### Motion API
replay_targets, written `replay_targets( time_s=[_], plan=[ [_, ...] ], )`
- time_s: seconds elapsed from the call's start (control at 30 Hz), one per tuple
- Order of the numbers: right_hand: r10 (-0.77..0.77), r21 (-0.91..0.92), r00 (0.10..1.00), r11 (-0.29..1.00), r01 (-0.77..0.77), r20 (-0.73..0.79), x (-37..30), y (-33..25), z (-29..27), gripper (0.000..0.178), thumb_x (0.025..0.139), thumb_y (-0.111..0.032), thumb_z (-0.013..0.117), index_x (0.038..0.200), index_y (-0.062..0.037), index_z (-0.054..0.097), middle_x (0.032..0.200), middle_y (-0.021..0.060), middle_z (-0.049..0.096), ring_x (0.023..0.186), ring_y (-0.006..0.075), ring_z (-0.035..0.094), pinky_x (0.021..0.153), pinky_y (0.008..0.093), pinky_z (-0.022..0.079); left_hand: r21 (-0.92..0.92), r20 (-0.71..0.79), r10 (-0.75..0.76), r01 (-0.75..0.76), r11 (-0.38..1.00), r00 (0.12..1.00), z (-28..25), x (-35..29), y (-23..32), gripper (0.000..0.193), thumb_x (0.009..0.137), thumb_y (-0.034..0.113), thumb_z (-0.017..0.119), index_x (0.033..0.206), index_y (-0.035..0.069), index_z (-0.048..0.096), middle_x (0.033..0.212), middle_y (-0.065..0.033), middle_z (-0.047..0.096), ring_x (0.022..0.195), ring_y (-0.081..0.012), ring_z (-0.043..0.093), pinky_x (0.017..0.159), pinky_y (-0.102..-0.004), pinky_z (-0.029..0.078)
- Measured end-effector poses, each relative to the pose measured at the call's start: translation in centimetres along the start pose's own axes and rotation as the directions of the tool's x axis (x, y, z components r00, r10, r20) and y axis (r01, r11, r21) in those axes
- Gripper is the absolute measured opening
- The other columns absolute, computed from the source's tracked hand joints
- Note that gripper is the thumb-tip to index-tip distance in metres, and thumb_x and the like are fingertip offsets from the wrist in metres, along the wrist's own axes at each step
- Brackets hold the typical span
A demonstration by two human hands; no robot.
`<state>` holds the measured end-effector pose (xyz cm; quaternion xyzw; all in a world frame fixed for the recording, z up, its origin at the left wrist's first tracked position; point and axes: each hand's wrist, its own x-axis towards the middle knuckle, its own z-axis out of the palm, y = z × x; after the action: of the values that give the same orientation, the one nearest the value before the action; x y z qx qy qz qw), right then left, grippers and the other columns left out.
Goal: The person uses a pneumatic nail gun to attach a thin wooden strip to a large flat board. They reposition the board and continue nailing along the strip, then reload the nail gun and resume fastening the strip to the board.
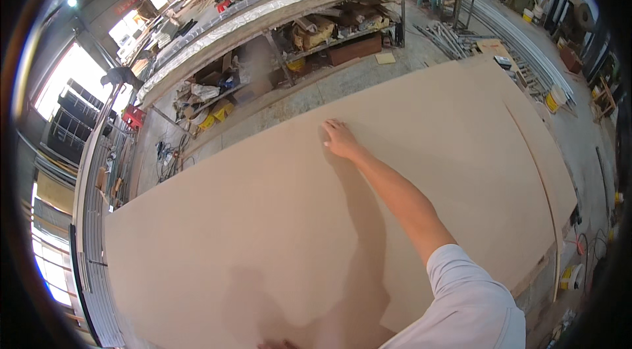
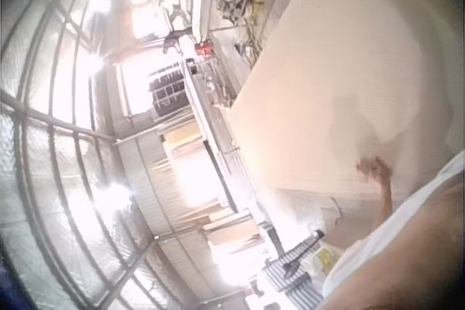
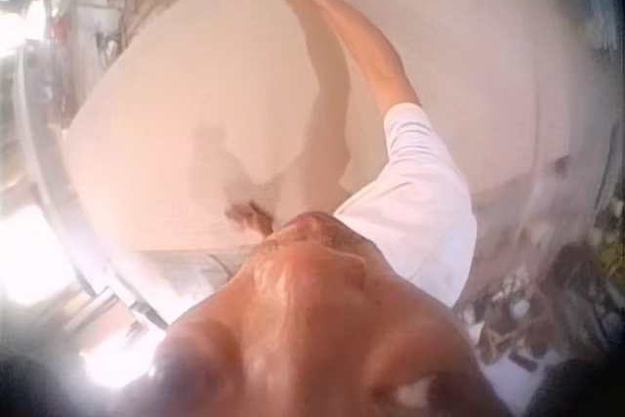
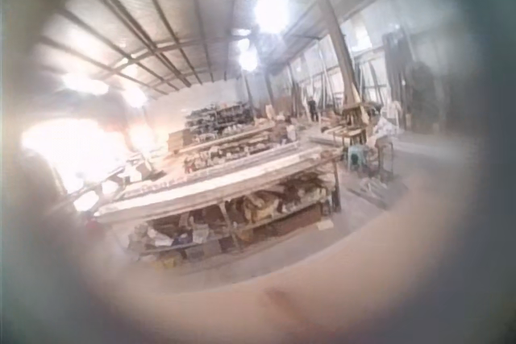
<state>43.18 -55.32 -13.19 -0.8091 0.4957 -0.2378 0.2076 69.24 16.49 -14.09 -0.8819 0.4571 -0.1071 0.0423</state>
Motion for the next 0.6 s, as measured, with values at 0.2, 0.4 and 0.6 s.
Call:
replay_targets(
  time_s=[0.2,0.4,0.6],
  plan=[
    [-0.061,-0.122,0.998,0.991,0.060,-0.006,10.4,1.4,0.5,0.052,0.099,-0.035,0.062,0.142,-0.0061,0.053,0.147,0.0169,0.053,0.143,0.0355,0.043,0.122,0.0540,0.027,-0.223,-0.079,0.141,-0.155,0.962,0.987,0.8,13.1,9.5,0.060,0.107,0.041,0.049,0.148,-0.002,0.047,0.156,-0.0231,0.044,0.148,-0.0438,0.037,0.119,-0.0663,0.024],
    [-0.032,-0.132,0.991,0.991,0.015,-0.132,12.9,0.4,2.7,0.041,0.101,-0.038,0.055,0.093,-0.0015,0.073,0.095,0.0197,0.073,0.094,0.0402,0.067,0.095,0.0522,0.048,-0.286,-0.097,0.202,-0.222,0.932,0.975,3.0,19.1,11.7,0.059,0.107,0.039,0.050,0.149,-0.002,0.046,0.156,-0.0235,0.044,0.148,-0.0437,0.037,0.119,-0.0646,0.025],
    [-0.031,-0.114,0.962,0.994,0.000,-0.272,10.8,-1.5,1.9,0.037,0.098,-0.036,0.059,0.086,-0.0041,0.074,0.088,0.0165,0.074,0.092,0.0362,0.069,0.095,0.0506,0.049,-0.338,-0.089,0.228,-0.245,0.909,0.970,3.4,21.9,12.4,0.058,0.107,0.038,0.050,0.149,-0.002,0.046,0.156,-0.0240,0.044,0.147,-0.0436,0.037,0.119,-0.0628,0.026]
  ],
)
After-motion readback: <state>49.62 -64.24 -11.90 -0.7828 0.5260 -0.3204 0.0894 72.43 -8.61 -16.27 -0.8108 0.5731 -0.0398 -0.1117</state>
